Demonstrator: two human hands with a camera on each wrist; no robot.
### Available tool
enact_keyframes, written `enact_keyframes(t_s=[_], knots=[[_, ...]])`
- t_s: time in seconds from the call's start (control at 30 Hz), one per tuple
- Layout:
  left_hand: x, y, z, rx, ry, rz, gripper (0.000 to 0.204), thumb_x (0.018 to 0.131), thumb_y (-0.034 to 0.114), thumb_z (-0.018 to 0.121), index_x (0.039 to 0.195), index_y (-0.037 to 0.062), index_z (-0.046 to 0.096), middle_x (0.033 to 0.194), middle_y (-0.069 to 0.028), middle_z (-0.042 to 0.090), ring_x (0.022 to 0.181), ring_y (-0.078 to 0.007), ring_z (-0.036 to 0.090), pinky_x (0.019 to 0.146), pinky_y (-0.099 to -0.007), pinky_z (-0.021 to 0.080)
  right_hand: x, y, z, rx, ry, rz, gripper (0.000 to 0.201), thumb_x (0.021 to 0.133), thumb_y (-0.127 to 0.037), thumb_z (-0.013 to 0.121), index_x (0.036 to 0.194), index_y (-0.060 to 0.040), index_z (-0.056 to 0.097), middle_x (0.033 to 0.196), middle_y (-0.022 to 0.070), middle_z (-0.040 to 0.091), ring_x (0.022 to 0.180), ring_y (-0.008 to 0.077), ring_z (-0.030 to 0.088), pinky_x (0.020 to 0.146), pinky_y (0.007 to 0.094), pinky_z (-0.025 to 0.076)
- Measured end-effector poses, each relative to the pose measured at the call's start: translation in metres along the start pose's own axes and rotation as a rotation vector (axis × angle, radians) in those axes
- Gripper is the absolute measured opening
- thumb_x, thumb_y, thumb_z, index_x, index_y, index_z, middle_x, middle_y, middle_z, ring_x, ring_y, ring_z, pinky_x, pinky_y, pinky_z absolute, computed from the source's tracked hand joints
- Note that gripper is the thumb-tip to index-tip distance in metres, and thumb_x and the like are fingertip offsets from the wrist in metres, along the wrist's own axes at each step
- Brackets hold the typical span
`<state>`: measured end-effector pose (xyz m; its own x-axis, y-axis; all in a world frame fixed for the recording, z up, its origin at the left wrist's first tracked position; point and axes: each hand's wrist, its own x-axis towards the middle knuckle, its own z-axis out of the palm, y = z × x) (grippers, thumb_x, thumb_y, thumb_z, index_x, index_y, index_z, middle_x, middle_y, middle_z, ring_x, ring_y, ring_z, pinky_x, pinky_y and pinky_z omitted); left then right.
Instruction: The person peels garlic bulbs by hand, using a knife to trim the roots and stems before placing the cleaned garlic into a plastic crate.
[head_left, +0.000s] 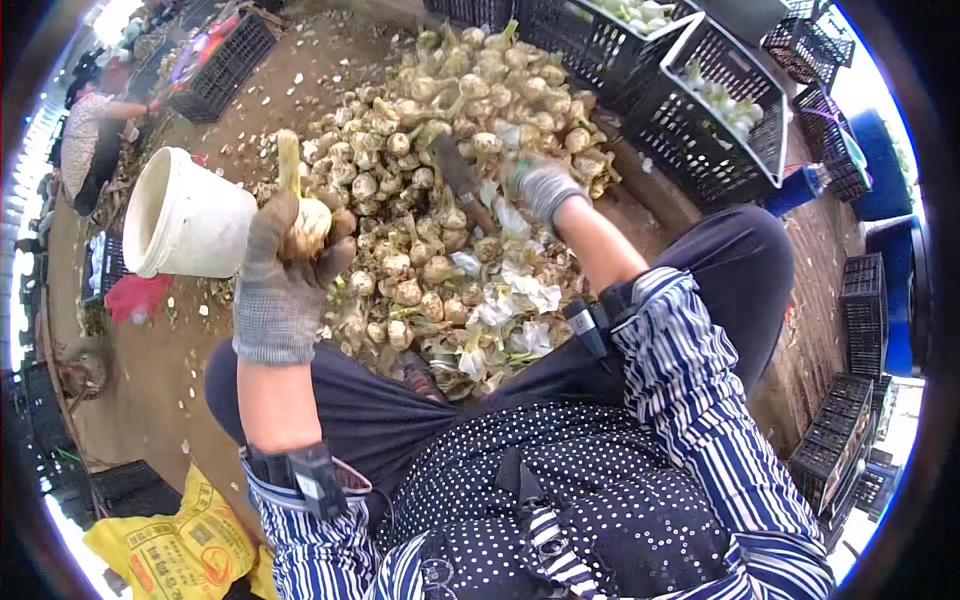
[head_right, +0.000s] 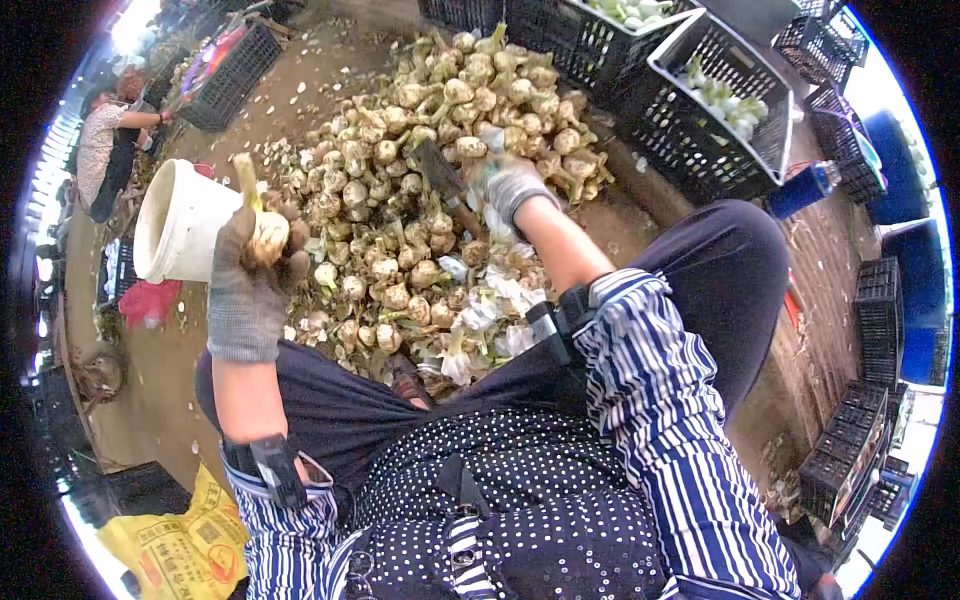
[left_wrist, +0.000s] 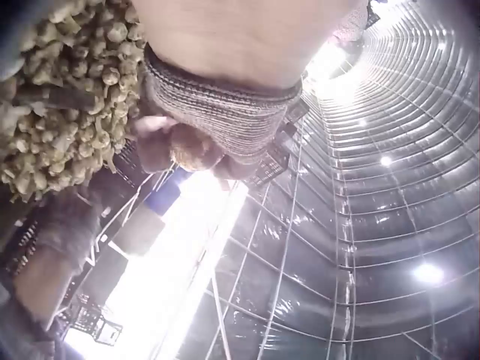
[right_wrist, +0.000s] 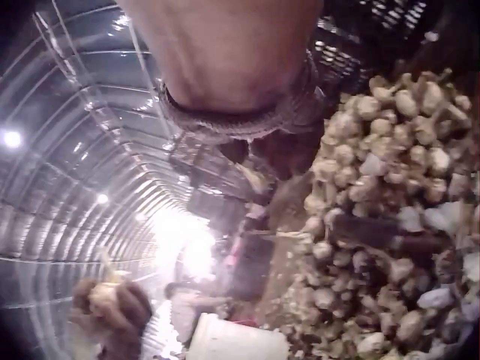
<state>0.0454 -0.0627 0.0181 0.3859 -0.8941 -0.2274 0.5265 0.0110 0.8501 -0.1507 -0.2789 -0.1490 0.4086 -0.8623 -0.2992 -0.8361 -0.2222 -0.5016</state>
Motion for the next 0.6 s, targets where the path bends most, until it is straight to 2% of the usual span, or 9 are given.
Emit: enact_keyframes(t_s=[0.03, 0.07, 0.1, 0.17, 0.3, 0.4, 0.5, 0.57, 0.6], knots=[[0.002, 0.0, -0.002, 0.01, 0.01, -0.022, 0.037, 0.079, 0.031, 0.066, 0.1, 0.0027, 0.057, 0.09, -0.0087, 0.062, 0.081, -0.0187, 0.064, 0.06, -0.0267, 0.058, -0.013, -0.001, 0.004, 0.279, -0.146, 0.192, 0.047, 0.085, -0.03, 0.055, 0.129, -0.0156, 0.046, 0.123, 0.0142, 0.053, 0.103, 0.0289, 0.057, 0.092, 0.035, 0.044], [0.002, 0.0, -0.003, 0.019, 0.065, -0.041, 0.034, 0.08, 0.03, 0.065, 0.1, 0.0035, 0.057, 0.09, -0.0087, 0.062, 0.082, -0.0189, 0.064, 0.06, -0.0273, 0.058, -0.006, 0.002, 0.027, 0.128, 0.005, 0.127, 0.05, 0.081, -0.044, 0.053, 0.117, -0.0088, 0.056, 0.119, 0.0162, 0.056, 0.107, 0.0326, 0.055, 0.091, 0.0366, 0.042], [0.003, 0.001, -0.006, 0.024, 0.119, -0.06, 0.032, 0.081, 0.029, 0.064, 0.1, 0.0043, 0.057, 0.091, -0.0086, 0.062, 0.083, -0.019, 0.064, 0.06, -0.028, 0.058, 0.0, 0.012, 0.041, 0.064, -0.118, 0.144, 0.052, 0.08, -0.045, 0.053, 0.116, -0.0081, 0.056, 0.114, 0.0206, 0.057, 0.106, 0.0346, 0.054, 0.09, 0.0377, 0.042], [0.007, -0.001, -0.01, 0.027, 0.208, -0.081, 0.03, 0.082, 0.026, 0.064, 0.099, 0.0024, 0.057, 0.089, -0.0084, 0.061, 0.08, -0.0182, 0.063, 0.058, -0.0254, 0.057, -0.006, -0.011, 0.039, 0.055, -0.259, 0.215, 0.047, 0.079, -0.029, 0.061, 0.122, -0.0141, 0.05, 0.121, 0.0207, 0.052, 0.112, 0.0346, 0.051, 0.094, 0.04, 0.041], [-0.004, 0.005, -0.013, 0.134, 0.271, -0.099, 0.026, 0.084, 0.025, 0.06, 0.093, 0.0011, 0.058, 0.083, -0.0069, 0.059, 0.071, -0.0141, 0.058, 0.059, -0.0258, 0.053, 0.021, 0.029, 0.109, -0.109, -0.3, 0.151, 0.059, 0.073, -0.028, 0.06, 0.126, -0.0071, 0.044, 0.118, 0.023, 0.053, 0.109, 0.0368, 0.051, 0.091, 0.041, 0.042], [-0.008, 0.004, -0.025, 0.118, 0.31, -0.118, 0.025, 0.085, 0.025, 0.058, 0.093, 0.0015, 0.058, 0.082, -0.0058, 0.059, 0.068, -0.0133, 0.058, 0.059, -0.0268, 0.053, 0.023, 0.019, 0.126, -0.002, -0.074, 0.29, 0.074, 0.07, -0.024, 0.063, 0.135, -0.0103, 0.03, 0.115, 0.0242, 0.054, 0.105, 0.0378, 0.054, 0.089, 0.0399, 0.044], [-0.012, 0.006, -0.035, 0.139, 0.326, -0.117, 0.033, 0.085, 0.028, 0.058, 0.105, 0.0027, 0.052, 0.089, -0.0088, 0.061, 0.076, -0.0148, 0.062, 0.058, -0.0281, 0.056, 0.051, 0.048, 0.171, -0.054, -0.039, 0.254, 0.054, 0.067, -0.026, 0.067, 0.115, -0.006, 0.055, 0.107, 0.0202, 0.06, 0.099, 0.0346, 0.057, 0.085, 0.0381, 0.045], [-0.015, 0.015, -0.033, 0.152, 0.319, -0.134, 0.032, 0.085, 0.028, 0.058, 0.105, 0.0034, 0.053, 0.089, -0.0089, 0.061, 0.076, -0.0151, 0.062, 0.057, -0.0282, 0.056, 0.026, 0.031, 0.124, 0.003, -0.24, 0.219, 0.065, 0.071, -0.031, 0.063, 0.128, -0.0103, 0.041, 0.115, 0.0203, 0.056, 0.105, 0.0353, 0.055, 0.088, 0.04, 0.045], [-0.017, 0.012, -0.035, 0.172, 0.317, -0.131, 0.031, 0.085, 0.028, 0.058, 0.104, 0.004, 0.054, 0.088, -0.009, 0.062, 0.075, -0.0154, 0.062, 0.056, -0.0283, 0.056, 0.029, 0.034, 0.125, 0.014, -0.155, 0.223, 0.067, 0.069, -0.034, 0.065, 0.126, -0.0079, 0.043, 0.111, 0.0233, 0.057, 0.103, 0.0364, 0.055, 0.087, 0.0394, 0.045]])
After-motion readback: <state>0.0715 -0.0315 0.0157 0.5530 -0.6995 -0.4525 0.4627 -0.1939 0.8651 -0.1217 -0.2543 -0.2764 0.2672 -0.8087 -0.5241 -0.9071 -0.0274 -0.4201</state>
